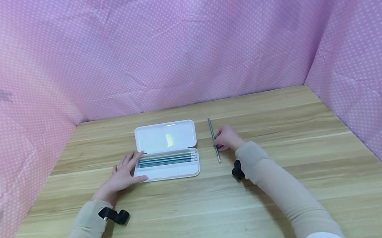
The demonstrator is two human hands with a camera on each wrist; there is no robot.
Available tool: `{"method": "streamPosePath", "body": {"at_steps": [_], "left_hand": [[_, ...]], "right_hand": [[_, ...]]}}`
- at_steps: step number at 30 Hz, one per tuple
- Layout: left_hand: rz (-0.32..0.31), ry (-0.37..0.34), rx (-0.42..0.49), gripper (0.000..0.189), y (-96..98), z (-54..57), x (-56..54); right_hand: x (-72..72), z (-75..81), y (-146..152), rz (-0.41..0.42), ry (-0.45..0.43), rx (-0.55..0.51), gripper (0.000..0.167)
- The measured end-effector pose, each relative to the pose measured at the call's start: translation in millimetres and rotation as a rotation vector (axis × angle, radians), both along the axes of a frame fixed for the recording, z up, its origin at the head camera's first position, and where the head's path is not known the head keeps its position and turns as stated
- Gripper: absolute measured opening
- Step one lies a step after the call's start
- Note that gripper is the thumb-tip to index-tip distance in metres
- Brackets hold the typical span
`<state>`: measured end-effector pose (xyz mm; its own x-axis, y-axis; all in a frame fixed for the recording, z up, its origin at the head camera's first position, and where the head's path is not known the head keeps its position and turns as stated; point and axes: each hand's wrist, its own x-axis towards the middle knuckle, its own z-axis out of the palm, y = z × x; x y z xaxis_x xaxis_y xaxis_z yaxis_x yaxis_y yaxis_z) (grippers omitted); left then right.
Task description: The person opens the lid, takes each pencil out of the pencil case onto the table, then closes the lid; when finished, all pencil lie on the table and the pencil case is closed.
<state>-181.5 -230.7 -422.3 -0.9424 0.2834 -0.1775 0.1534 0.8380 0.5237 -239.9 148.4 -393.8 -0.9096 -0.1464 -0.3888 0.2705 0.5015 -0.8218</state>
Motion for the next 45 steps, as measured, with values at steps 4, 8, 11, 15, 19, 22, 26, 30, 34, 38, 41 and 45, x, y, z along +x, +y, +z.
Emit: {"method": "streamPosePath", "body": {"at_steps": [4,8,11,15,19,22,26,30,34,38,41,45], "left_hand": [[0.002,-0.003,0.003,0.094,-0.5,-0.2,-1.2],[0.002,-0.002,0.002,0.094,-0.9,-0.2,-1.8],[0.003,-0.003,0.0,0.094,-0.9,0.0,-1.5],[0.002,-0.001,-0.002,0.094,-0.7,0.3,-0.9],[0.0,0.0,0.001,0.093,-0.4,0.3,-0.7],[0.001,-0.005,0.003,0.093,-0.4,0.4,-0.6],[0.001,-0.009,0.004,0.093,-0.6,0.7,-0.3],[-0.001,-0.007,0.009,0.093,-0.6,1.0,-0.1],[-0.002,-0.004,0.014,0.093,-0.5,1.2,0.2],[-0.005,-0.002,0.011,0.093,-0.4,1.0,0.4],[-0.005,0.0,0.007,0.093,-0.4,1.0,0.4],[-0.005,0.002,0.006,0.093,-0.3,1.2,0.3]], "right_hand": [[-0.7,-0.5,-1.5,-0.008,0.013,0.012,0.017],[-1.0,-1.2,-2.5,-0.016,0.006,0.002,0.017],[-1.1,-2.1,-2.9,-0.018,0.002,-0.002,0.018],[0.3,-1.7,-3.5,-0.01,0.01,-0.012,0.019],[2.4,0.2,-3.8,-0.011,0.018,-0.025,0.02],[2.4,0.4,-3.2,-0.014,0.017,-0.023,0.019],[1.5,-0.6,-2.6,-0.012,0.016,-0.014,0.018],[1.1,-1.3,-1.8,-0.013,0.013,-0.02,0.018],[1.6,0.5,0.8,0.006,0.012,-0.053,0.017],[1.5,0.4,1.8,0.014,0.005,-0.058,0.017],[0.2,-1.8,1.1,0.005,0.0,-0.043,0.017],[-1.6,-1.8,-0.1,0.003,0.014,-0.027,0.02]]}}
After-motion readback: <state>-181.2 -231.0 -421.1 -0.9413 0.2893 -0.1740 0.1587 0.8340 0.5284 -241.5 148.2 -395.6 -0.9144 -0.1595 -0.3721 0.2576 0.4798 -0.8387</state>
